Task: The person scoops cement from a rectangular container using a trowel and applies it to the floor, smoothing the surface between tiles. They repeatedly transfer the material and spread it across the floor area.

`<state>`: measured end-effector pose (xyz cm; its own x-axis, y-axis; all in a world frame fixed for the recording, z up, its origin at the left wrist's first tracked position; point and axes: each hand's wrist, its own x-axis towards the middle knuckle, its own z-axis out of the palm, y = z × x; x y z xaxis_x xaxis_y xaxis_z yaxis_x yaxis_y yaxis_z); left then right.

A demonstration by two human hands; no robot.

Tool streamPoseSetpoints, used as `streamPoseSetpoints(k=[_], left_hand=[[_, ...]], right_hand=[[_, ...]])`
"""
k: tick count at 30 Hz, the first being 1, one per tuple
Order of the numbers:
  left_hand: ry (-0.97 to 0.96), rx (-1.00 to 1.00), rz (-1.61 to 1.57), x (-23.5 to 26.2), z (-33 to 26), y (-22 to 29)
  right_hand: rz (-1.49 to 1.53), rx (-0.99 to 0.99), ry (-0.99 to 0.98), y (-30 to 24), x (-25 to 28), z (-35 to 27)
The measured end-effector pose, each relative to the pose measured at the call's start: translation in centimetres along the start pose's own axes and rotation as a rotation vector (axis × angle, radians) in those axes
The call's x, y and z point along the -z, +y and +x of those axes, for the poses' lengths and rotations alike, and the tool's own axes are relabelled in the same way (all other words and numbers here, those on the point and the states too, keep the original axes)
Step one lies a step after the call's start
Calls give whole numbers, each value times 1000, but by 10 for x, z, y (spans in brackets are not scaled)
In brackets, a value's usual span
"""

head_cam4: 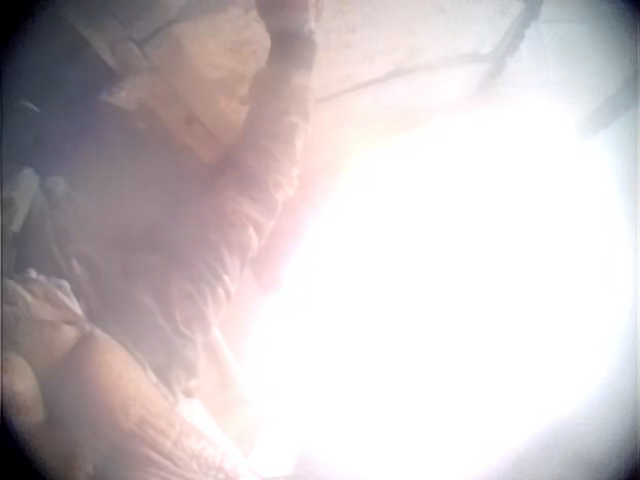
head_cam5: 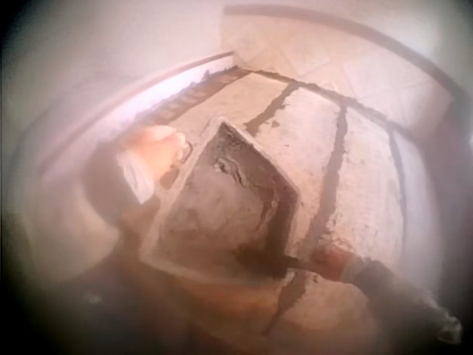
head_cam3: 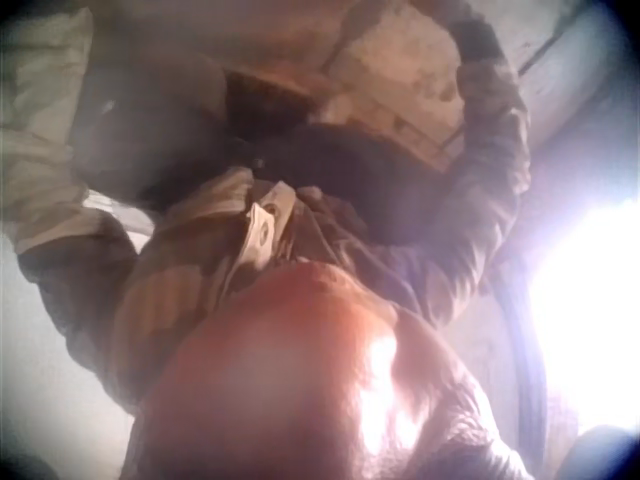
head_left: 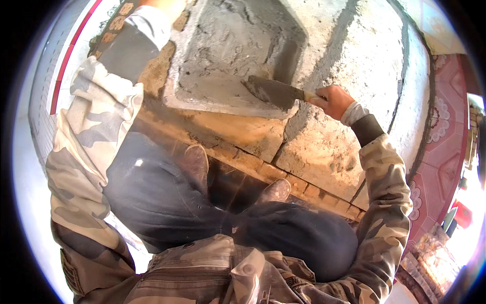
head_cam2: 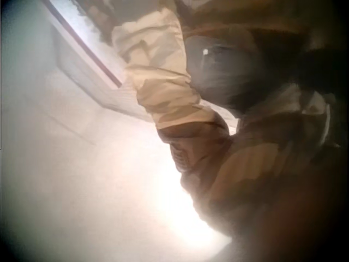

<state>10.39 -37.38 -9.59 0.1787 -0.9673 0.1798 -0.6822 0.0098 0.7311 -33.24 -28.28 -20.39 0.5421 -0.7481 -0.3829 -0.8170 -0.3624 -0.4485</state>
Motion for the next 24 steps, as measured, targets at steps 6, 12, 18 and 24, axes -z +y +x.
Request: streamPoseSetpoints(k=[6,12,18,24], left_hand=[[20,14,42,0,-19,29],[31,34,42,2,-23,36],[59,7,82,7,-25,37],[-57,54,-213,-35,-1,2]], right_hand=[[239,71,59,-52,2,-21],[235,94,135,-72,-1,-16],[421,65,164,-95,12,-45],[543,12,104,-75,4,-58]])
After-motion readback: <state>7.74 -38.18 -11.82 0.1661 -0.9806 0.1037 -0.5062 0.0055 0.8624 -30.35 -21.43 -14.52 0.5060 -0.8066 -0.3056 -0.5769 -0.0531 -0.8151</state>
